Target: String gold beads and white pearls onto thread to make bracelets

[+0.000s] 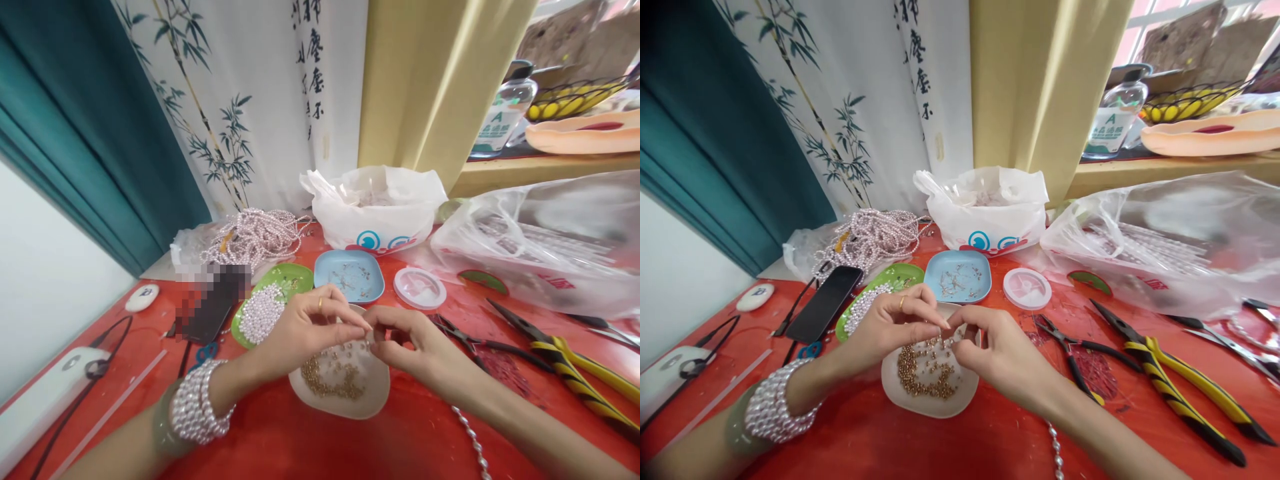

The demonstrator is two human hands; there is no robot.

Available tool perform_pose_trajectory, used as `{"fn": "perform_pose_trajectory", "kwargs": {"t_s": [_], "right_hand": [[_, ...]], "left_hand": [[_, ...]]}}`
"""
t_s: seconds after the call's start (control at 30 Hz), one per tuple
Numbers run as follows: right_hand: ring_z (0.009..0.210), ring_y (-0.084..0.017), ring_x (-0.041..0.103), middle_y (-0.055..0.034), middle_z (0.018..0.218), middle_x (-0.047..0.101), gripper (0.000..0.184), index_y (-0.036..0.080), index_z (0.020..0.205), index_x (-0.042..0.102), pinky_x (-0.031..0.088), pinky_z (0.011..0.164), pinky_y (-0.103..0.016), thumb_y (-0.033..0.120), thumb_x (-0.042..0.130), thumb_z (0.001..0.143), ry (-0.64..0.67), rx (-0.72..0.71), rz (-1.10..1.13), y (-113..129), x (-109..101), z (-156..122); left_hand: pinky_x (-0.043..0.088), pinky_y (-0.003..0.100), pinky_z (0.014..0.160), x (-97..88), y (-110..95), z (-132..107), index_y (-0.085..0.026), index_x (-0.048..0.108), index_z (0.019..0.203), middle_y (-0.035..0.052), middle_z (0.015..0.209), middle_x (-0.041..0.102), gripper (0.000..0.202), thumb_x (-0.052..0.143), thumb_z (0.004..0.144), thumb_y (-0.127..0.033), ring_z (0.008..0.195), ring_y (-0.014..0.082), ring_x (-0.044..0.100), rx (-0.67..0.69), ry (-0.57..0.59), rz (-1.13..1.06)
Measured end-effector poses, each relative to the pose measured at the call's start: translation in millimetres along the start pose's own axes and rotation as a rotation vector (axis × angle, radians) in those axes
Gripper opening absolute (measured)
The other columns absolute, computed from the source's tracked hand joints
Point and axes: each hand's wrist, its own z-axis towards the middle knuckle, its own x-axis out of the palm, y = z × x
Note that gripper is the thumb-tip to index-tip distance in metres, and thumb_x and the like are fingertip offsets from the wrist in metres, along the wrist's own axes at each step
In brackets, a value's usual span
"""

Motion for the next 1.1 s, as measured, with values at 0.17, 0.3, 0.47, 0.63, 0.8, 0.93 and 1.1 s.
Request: {"fn": "perform_pose_trajectory", "kwargs": {"t_s": [0.17, 0.3, 0.47, 0.63, 0.8, 0.93, 1.1], "right_hand": [[0.058, -0.012, 0.045, 0.0006, 0.065, 0.057, 0.014, 0.019, 0.07, 0.062, 0.034, 0.052, -0.023, 0.023, 0.049, 0.073, 0.051, -0.051, -0.021, 6.5, -5.0, -2.1], [0.063, -0.013, 0.053, -0.0011, 0.068, 0.062, 0.018, 0.018, 0.071, 0.064, 0.039, 0.055, -0.023, 0.029, 0.051, 0.077, 0.029, -0.045, 0.024, 6.2, -9.3, -0.5], [0.054, -0.011, 0.051, 0.0, 0.061, 0.061, 0.018, 0.02, 0.074, 0.069, 0.04, 0.049, -0.022, 0.029, 0.054, 0.078, -0.048, -0.08, -0.118, 11.5, -22.0, -0.6], [0.046, -0.01, 0.048, -0.0004, 0.057, 0.06, 0.016, 0.022, 0.074, 0.07, 0.038, 0.04, -0.022, 0.034, 0.06, 0.072, -0.273, -0.114, -0.111, 19.6, -42.7, -7.1], [0.044, -0.011, 0.049, 0.0005, 0.052, 0.058, 0.018, 0.023, 0.074, 0.07, 0.039, 0.039, -0.022, 0.038, 0.061, 0.07, -0.384, -0.147, -0.2, 28.4, -55.2, -11.9], [0.047, -0.011, 0.052, 0.0014, 0.056, 0.063, 0.013, 0.024, 0.07, 0.071, 0.042, 0.042, -0.022, 0.034, 0.063, 0.069, -0.499, -0.206, -0.209, 38.5, -57.9, -17.3], [0.054, -0.011, 0.059, 0.0018, 0.068, 0.068, 0.009, 0.029, 0.077, 0.071, 0.049, 0.05, -0.023, 0.032, 0.065, 0.07, -0.754, -0.293, -0.159, 41.3, -63.4, -26.7]], "left_hand": [[0.037, 0.023, 0.058, 2.8, 1.6, -1.2, -0.025, 0.072, 0.072, 0.0005, 0.07, 0.049, 0.007, 0.066, 0.068, -0.024, 0.066, 0.0116, 0.047, 0.025, -0.008, 0.024], [0.041, 0.025, 0.064, 4.6, 4.1, 1.5, -0.024, 0.068, 0.086, 0.0017, 0.075, 0.058, 0.015, 0.061, 0.073, -0.026, 0.071, 0.0138, 0.052, -0.003, -0.038, 0.026], [0.039, 0.029, 0.072, 6.9, 13.6, 6.0, -0.022, 0.067, 0.081, 0.0036, 0.081, 0.064, 0.013, 0.056, 0.078, -0.027, 0.079, 0.0177, 0.055, 0.034, 0.026, 0.38], [0.035, 0.032, 0.073, 15.0, 29.6, 6.2, -0.022, 0.066, 0.081, 0.0045, 0.083, 0.065, 0.012, 0.057, 0.075, -0.019, 0.082, 0.022, 0.052, 0.169, 0.176, 0.796], [0.034, 0.031, 0.067, 23.6, 40.5, 7.2, -0.019, 0.064, 0.079, 0.0042, 0.081, 0.062, 0.008, 0.059, 0.073, -0.02, 0.08, 0.0217, 0.049, 0.136, 0.188, 0.914], [0.035, 0.03, 0.07, 22.5, 43.5, 8.1, -0.019, 0.061, 0.075, 0.0009, 0.08, 0.062, 0.006, 0.055, 0.077, -0.02, 0.083, 0.0194, 0.049, 0.049, 0.195, 0.913], [0.036, 0.029, 0.071, 20.2, 44.9, 8.3, -0.018, 0.06, 0.073, 0.001, 0.08, 0.061, 0.01, 0.054, 0.079, -0.022, 0.083, 0.0185, 0.048, 0.076, 0.206, 0.98]]}}
